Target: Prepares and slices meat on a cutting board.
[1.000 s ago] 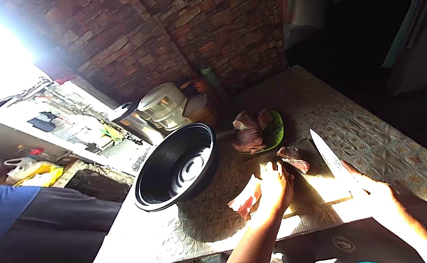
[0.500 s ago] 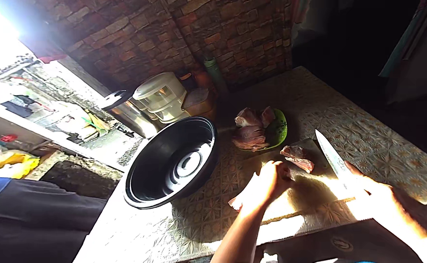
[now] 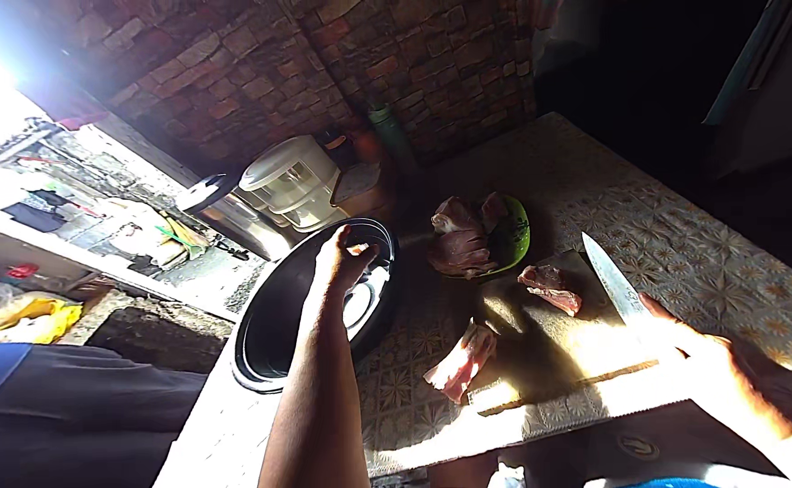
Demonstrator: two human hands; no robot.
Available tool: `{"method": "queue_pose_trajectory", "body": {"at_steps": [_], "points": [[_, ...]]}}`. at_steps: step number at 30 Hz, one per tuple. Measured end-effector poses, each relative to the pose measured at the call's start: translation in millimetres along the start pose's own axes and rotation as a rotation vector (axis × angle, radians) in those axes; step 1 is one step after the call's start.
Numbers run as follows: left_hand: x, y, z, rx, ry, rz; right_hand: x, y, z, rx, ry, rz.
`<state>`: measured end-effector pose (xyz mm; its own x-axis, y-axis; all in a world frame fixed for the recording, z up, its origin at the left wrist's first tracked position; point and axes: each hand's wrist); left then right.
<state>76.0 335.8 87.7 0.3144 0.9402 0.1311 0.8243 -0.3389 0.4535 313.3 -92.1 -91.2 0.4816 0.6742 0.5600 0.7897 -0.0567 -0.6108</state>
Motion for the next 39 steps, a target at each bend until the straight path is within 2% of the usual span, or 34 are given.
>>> {"method": "queue_pose_trajectory", "body": {"at_steps": [1, 3, 6, 8, 9, 11, 12, 15, 20, 24, 28, 31, 33, 36, 39], "points": [[-1, -4, 6, -0.047, -0.055, -0.020, 1, -1, 0, -0.005, 0.001, 0.009], [-23, 5, 13, -0.091, -0.064, 0.007, 2, -5, -2, 0.005, 0.003, 0.024], [-80, 20, 31, -0.017, -0.040, 0.230, -2, 6, 0, 0.024, -0.005, 0.002], [-116, 20, 48, 0.009, -0.228, 0.356, -5, 16, 5, 0.004, 0.013, -0.035], [-133, 20, 55, 0.022, -0.347, 0.360, -5, 16, 7, -0.038, 0.046, -0.050], [-160, 18, 70, 0.063, -0.536, 0.272, -5, 10, 6, -0.061, 0.056, -0.017], [-171, 14, 78, 0.095, -0.573, 0.226, -5, 9, 6, -0.051, 0.054, 0.014], [-189, 6, 96, 0.192, -0.540, 0.131, -5, 6, 1, -0.023, 0.020, 0.087], [-189, 10, 99, 0.292, -0.480, 0.097, -8, 7, 2, 0.005, 0.019, 0.069], [-185, 34, 89, 0.367, -0.496, 0.137, -9, 10, 6, 0.005, 0.035, 0.061], [-191, 62, 90, 0.310, -0.403, 0.275, -8, 9, 5, 0.008, 0.028, 0.059], [-191, 71, 108, 0.345, -0.481, 0.299, -8, 7, 0, 0.055, 0.013, 0.072], [-190, 65, 121, 0.341, -0.564, 0.317, -9, 2, -3, 0.053, 0.003, 0.033], [-193, 61, 128, 0.223, -0.490, 0.333, -13, -13, -3, -0.023, -0.071, -0.061], [-199, 71, 127, 0.231, -0.427, 0.201, -15, -34, -2, -0.113, -0.202, -0.235]]}}
Point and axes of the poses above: each hand's wrist, its own x-axis towards the middle knuckle, its own z-axis out of the palm, y = z × x, and after that the axes turned 10 degrees about -z, right-handed
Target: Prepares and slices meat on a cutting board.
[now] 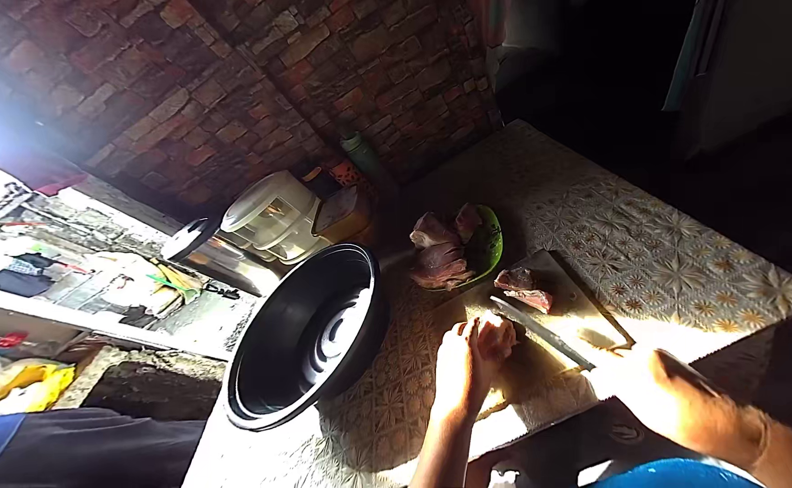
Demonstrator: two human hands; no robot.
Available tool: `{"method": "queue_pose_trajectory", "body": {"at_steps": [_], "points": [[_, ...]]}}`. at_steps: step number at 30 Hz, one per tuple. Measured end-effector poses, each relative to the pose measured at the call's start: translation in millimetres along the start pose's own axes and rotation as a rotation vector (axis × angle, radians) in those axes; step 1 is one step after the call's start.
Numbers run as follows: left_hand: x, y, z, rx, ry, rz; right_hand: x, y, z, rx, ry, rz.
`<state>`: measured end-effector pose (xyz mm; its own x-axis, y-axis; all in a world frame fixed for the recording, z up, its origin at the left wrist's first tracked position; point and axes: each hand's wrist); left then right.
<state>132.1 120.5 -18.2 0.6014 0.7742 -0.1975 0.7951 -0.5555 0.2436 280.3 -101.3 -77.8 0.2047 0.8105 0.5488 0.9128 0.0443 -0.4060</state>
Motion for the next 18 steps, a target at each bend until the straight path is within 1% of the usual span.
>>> {"method": "queue_pose_trajectory", "body": {"at_steps": [2, 3, 5, 10, 13, 18], "points": [[0, 6, 4, 0.016, 0.016, -0.055, 4, -4, 6, -0.069, 0.000, -0.113], [0, 9, 7, 0.037, 0.025, -0.075, 6, -5, 8, -0.086, -0.006, -0.138], [0, 10, 14, 0.067, 0.053, -0.085, 10, -10, 5, -0.100, -0.060, -0.133], [3, 5, 24, 0.073, 0.128, -0.002, 21, -23, -10, -0.189, -0.280, -0.077], [2, 4, 26, 0.063, 0.148, 0.010, 25, -26, -13, -0.247, -0.290, -0.097], [0, 0, 32, 0.012, 0.201, 0.052, 36, -31, -19, -0.268, -0.425, -0.065]]}}
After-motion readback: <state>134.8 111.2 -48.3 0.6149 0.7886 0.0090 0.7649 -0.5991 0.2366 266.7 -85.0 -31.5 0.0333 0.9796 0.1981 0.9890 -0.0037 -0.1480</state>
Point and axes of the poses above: each hand's wrist, its own x-axis towards the middle knuckle, its own z-axis out of the palm, y = z × x, and after that the axes turned 10 degrees about -z, right-handed
